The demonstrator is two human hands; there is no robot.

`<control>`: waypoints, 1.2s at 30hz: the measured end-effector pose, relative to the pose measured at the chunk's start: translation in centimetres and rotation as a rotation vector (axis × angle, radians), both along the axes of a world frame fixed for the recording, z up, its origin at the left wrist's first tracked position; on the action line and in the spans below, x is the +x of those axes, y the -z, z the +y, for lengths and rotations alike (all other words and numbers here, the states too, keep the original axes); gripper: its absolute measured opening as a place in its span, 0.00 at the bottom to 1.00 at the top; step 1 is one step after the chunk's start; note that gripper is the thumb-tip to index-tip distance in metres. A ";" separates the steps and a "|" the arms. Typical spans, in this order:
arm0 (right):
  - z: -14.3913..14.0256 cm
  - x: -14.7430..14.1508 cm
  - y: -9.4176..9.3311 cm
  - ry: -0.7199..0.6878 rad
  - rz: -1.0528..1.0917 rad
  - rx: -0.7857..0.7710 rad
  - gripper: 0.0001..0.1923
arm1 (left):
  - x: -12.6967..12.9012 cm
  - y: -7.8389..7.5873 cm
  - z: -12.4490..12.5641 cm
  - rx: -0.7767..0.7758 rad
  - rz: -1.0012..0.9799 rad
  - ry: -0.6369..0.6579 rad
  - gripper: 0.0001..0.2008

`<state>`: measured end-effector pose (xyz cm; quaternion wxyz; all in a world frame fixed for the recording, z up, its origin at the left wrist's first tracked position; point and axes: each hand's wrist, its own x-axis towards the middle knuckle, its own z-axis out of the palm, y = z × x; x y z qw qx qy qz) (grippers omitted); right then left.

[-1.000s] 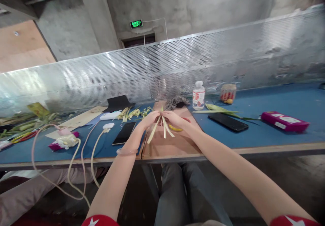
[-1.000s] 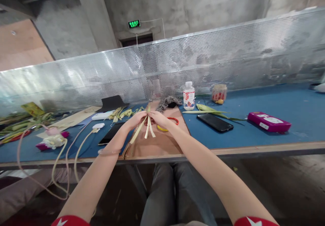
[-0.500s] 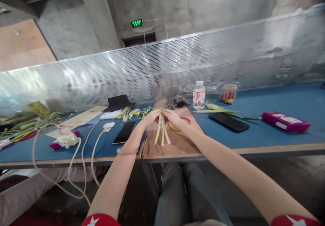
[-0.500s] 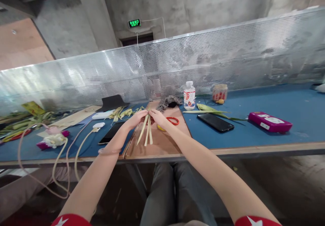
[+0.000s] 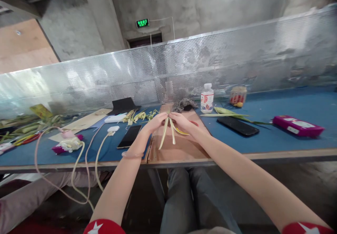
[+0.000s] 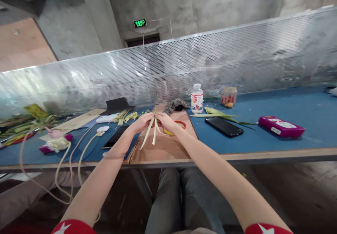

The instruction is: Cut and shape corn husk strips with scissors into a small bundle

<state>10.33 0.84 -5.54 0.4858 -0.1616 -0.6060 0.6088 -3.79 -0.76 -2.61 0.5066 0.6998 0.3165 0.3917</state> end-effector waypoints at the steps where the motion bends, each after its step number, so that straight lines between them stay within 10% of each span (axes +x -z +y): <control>1: -0.2 0.1 -0.1 -0.013 0.006 -0.001 0.15 | 0.0 0.0 0.1 0.001 -0.010 0.008 0.06; 14: 0.3 -0.2 -0.1 0.001 -0.018 0.020 0.16 | -0.3 0.1 0.0 -0.006 -0.013 0.105 0.09; 36: 1.0 0.0 0.3 0.339 -0.202 0.176 0.14 | -0.3 0.5 0.7 0.095 0.116 -0.101 0.09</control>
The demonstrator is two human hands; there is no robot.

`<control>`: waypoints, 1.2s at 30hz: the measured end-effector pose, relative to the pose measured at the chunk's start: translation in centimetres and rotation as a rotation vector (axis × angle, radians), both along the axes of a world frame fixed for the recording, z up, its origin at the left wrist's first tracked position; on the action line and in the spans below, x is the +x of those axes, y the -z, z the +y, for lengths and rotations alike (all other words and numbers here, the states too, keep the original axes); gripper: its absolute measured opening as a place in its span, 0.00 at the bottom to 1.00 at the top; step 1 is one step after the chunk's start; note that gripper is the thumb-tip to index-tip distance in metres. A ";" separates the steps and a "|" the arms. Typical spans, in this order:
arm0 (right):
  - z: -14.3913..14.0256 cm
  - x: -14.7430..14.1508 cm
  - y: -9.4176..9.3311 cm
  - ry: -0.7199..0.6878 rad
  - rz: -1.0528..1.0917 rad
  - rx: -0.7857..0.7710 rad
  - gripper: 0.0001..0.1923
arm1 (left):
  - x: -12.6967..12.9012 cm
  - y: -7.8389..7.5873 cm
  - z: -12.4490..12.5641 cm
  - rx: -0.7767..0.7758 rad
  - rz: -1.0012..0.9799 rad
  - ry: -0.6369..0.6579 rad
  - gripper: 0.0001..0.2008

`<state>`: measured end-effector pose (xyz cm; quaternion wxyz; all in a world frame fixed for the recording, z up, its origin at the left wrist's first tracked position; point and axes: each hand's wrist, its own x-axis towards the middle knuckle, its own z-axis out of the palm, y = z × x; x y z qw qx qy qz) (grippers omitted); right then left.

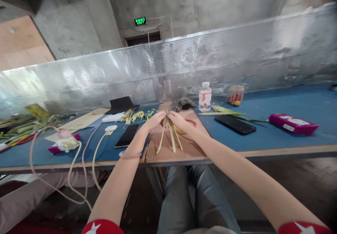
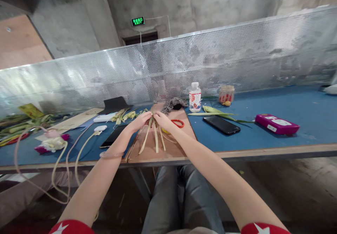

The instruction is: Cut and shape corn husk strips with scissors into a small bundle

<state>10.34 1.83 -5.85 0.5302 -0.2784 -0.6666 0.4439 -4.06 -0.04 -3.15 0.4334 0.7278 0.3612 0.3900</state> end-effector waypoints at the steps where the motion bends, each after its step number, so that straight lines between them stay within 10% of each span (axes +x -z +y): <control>1: 0.0 0.0 -0.1 0.002 -0.004 0.004 0.15 | 0.0 0.0 0.0 0.002 0.003 0.001 0.09; 36: -1.9 0.8 -1.3 -0.116 0.003 -0.075 0.16 | 0.3 -0.9 -0.9 0.022 -0.050 0.044 0.08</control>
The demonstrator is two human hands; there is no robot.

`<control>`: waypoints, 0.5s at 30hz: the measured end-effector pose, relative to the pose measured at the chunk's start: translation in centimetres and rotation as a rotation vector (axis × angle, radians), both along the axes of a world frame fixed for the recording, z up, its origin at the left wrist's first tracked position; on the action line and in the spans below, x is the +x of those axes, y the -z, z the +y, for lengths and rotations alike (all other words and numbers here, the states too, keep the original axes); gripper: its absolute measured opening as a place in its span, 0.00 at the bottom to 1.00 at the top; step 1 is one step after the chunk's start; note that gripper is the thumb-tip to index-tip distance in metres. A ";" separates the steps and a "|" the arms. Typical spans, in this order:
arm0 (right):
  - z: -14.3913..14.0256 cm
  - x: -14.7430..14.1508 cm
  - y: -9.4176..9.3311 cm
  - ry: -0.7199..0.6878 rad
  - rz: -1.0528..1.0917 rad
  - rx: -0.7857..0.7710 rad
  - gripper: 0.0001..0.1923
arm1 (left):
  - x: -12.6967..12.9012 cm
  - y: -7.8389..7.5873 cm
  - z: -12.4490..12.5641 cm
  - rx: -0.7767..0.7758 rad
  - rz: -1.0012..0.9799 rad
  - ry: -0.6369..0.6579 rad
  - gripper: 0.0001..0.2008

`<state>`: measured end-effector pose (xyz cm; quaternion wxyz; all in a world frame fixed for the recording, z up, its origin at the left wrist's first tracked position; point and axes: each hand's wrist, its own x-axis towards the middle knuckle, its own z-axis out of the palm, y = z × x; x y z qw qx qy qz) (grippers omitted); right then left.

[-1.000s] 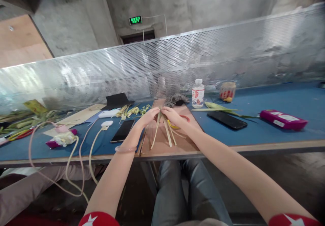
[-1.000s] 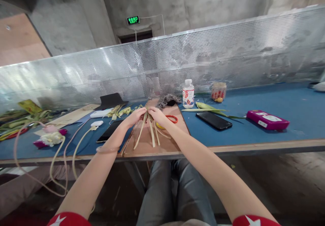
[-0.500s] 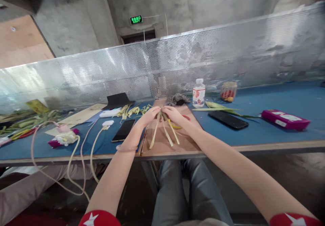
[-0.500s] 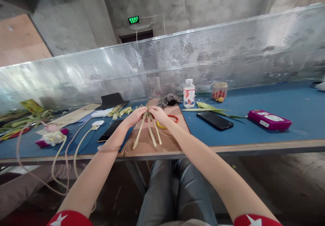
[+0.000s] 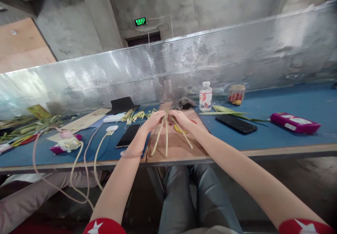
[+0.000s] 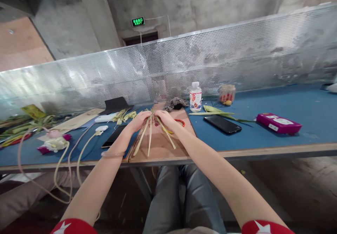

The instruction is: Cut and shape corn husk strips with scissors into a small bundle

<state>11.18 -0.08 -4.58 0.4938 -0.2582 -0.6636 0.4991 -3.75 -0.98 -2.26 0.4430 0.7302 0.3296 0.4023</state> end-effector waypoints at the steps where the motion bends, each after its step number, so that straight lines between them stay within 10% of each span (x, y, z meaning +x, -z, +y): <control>1: 0.1 0.0 0.1 0.008 -0.008 -0.001 0.16 | 0.0 0.0 0.0 0.000 0.012 0.004 0.09; 15: 0.0 0.1 0.0 0.122 -0.084 0.076 0.14 | 0.0 -0.2 -0.1 0.080 0.124 -0.139 0.10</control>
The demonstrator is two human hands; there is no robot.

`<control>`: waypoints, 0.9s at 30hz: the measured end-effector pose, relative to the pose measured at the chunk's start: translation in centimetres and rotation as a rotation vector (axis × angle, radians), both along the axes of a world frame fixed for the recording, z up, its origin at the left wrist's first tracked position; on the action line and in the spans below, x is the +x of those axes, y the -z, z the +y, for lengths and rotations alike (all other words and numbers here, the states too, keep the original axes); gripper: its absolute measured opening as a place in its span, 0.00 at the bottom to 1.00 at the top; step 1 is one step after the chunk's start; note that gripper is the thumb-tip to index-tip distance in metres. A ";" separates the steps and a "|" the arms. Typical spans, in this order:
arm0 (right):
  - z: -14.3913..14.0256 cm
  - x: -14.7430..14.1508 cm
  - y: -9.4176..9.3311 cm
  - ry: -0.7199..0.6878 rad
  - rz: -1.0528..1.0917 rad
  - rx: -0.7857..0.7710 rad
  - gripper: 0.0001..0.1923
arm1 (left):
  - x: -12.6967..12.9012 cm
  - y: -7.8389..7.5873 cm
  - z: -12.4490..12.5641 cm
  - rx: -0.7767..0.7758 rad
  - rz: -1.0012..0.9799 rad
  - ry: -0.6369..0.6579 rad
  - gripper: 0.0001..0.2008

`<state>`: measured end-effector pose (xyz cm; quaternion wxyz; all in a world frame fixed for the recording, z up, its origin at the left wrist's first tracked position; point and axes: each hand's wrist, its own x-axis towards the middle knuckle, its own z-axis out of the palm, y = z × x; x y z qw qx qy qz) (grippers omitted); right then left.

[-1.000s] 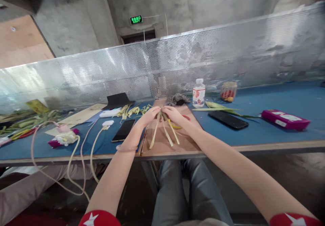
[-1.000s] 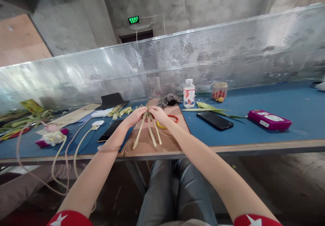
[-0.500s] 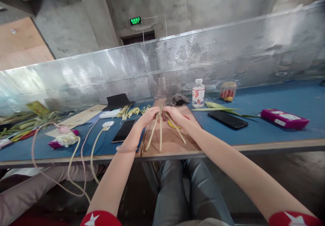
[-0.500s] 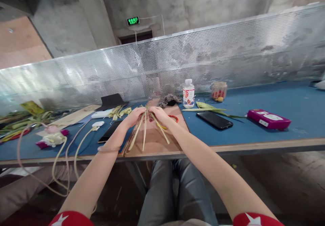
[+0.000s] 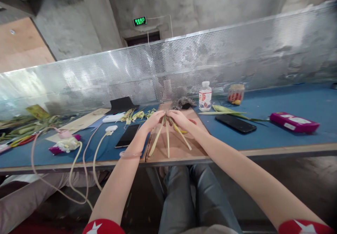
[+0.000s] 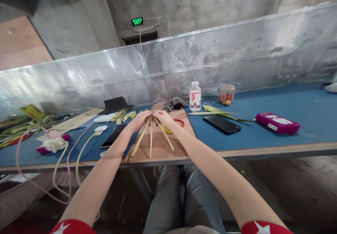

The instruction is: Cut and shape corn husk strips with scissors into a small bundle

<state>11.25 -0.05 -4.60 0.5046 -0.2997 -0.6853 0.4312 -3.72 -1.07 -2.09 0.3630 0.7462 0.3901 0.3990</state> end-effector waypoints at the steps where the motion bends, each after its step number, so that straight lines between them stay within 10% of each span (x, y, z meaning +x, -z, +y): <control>1: 0.1 0.0 0.0 0.006 0.001 0.008 0.14 | 0.0 -0.1 0.0 0.013 0.012 -0.016 0.10; 27: 0.8 0.6 0.3 0.267 -0.004 -0.151 0.17 | -0.1 0.1 0.3 -0.099 0.025 -0.093 0.12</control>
